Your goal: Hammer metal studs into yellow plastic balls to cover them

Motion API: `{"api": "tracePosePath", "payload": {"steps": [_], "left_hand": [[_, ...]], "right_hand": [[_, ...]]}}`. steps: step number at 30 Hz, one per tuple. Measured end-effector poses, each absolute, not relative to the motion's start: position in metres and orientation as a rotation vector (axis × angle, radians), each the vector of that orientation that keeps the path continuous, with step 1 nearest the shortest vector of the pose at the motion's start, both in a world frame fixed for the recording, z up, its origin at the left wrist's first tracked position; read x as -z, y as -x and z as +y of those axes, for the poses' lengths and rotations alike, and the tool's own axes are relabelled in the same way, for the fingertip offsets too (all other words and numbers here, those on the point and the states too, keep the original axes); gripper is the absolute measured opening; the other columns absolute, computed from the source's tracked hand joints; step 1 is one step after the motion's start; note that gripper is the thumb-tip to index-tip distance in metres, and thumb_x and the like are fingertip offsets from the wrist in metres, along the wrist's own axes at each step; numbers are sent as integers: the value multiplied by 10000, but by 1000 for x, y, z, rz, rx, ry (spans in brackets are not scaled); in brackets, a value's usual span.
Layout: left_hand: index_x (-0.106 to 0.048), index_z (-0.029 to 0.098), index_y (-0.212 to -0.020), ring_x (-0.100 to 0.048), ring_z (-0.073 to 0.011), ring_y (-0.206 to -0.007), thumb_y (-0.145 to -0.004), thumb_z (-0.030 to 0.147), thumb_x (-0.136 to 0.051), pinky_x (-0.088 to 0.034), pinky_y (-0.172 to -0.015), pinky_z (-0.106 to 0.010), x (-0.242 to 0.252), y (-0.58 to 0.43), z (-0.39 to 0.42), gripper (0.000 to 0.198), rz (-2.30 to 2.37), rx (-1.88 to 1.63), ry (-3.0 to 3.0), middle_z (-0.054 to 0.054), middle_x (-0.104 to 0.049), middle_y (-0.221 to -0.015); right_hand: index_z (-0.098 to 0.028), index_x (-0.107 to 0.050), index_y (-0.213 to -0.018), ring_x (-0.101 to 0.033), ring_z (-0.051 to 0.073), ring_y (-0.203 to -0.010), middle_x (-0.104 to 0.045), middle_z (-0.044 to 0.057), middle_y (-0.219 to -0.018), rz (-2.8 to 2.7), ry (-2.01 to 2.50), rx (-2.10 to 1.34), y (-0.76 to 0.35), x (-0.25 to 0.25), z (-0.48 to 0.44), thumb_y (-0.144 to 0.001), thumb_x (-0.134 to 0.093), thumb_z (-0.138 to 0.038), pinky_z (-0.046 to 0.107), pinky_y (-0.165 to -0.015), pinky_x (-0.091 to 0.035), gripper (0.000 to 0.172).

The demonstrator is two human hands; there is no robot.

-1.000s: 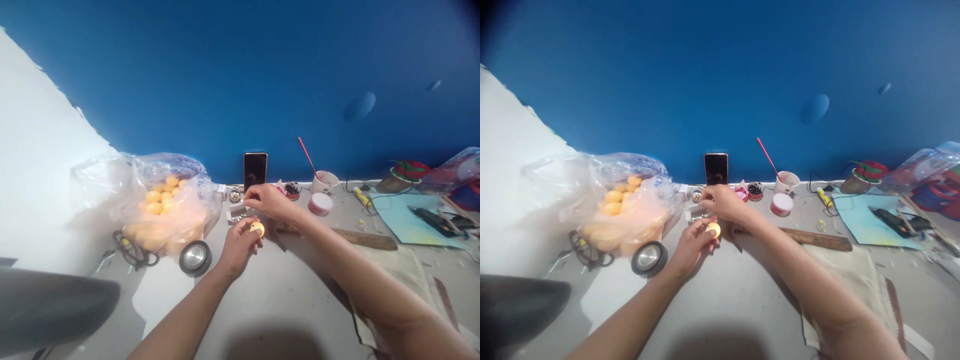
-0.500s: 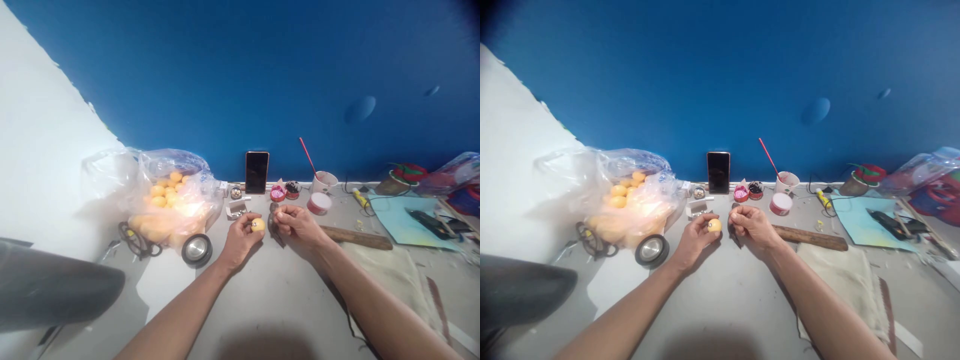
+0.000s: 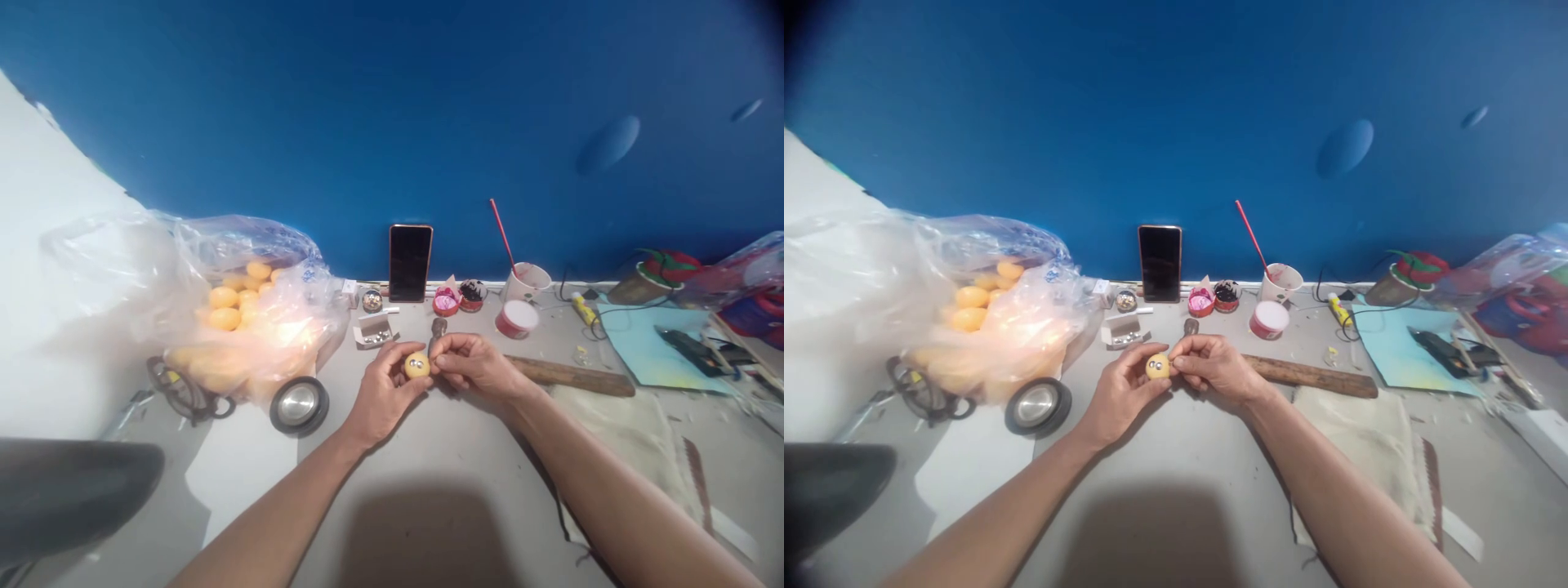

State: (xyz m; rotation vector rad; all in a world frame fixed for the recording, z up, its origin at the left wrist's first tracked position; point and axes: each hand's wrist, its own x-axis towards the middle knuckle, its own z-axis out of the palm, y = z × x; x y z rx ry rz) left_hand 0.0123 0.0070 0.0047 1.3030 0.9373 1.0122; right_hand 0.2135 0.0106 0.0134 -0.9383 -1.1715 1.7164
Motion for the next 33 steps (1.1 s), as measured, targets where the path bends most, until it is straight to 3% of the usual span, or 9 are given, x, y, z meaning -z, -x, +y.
{"api": "tracePosePath", "payload": {"steps": [5, 10, 15, 19, 24, 33], "left_hand": [[-634, 169, -1093, -648, -183, -847, -722, 314, -861, -540, -746, -288, -5, -12, 6, 458, 919, -943, -1233, -59, -693, -940], [-652, 172, -1049, -665, -185, -831, -699, 318, -882, -547, -745, -288, -7, -12, 7, 444, 912, -932, -1196, -51, -710, -919], [-651, 167, -1044, -666, -179, -834, -703, 306, -881, -549, -745, -283, -7, -12, 6, 434, 914, -943, -1198, -51, -713, -920], [-648, 164, -1029, -664, -178, -823, -705, 318, -879, -552, -734, -284, -8, -12, 6, 427, 898, -939, -1194, -45, -709, -896], [-647, 161, -1016, -663, -171, -814, -693, 307, -886, -551, -733, -277, -10, -12, 5, 428, 911, -947, -1188, -36, -704, -882], [-648, 167, -1025, -673, -181, -817, -688, 319, -892, -556, -737, -288, -9, -12, 6, 443, 902, -944, -1163, -46, -713, -895]], "right_hand": [[-161, -745, -813, -363, 50, -406, -518, -72, -470, -1181, 995, -1691, -212, -20, 10, -764, -863, -400, 203, -414, -285, 271], [-162, -753, -803, -373, 42, -411, -626, -30, -575, -1166, 988, -1690, -210, -26, 9, -714, -885, -408, 203, -396, -287, 293], [-155, -751, -817, -379, 44, -415, -590, -42, -535, -1221, 1036, -1682, -211, -25, 9, -752, -857, -394, 199, -411, -299, 269], [-153, -749, -841, -402, 46, -436, -651, -14, -609, -1226, 1042, -1663, -212, -21, 9, -767, -849, -391, 200, -421, -304, 269], [-153, -748, -831, -390, 58, -423, -555, -53, -496, -1246, 1053, -1668, -212, -21, 8, -777, -844, -400, 209, -428, -304, 271], [-155, -775, -825, -408, 74, -425, -525, -58, -465, -1208, 1062, -1667, -212, -20, 9, -731, -872, -414, 221, -419, -306, 292]]}}
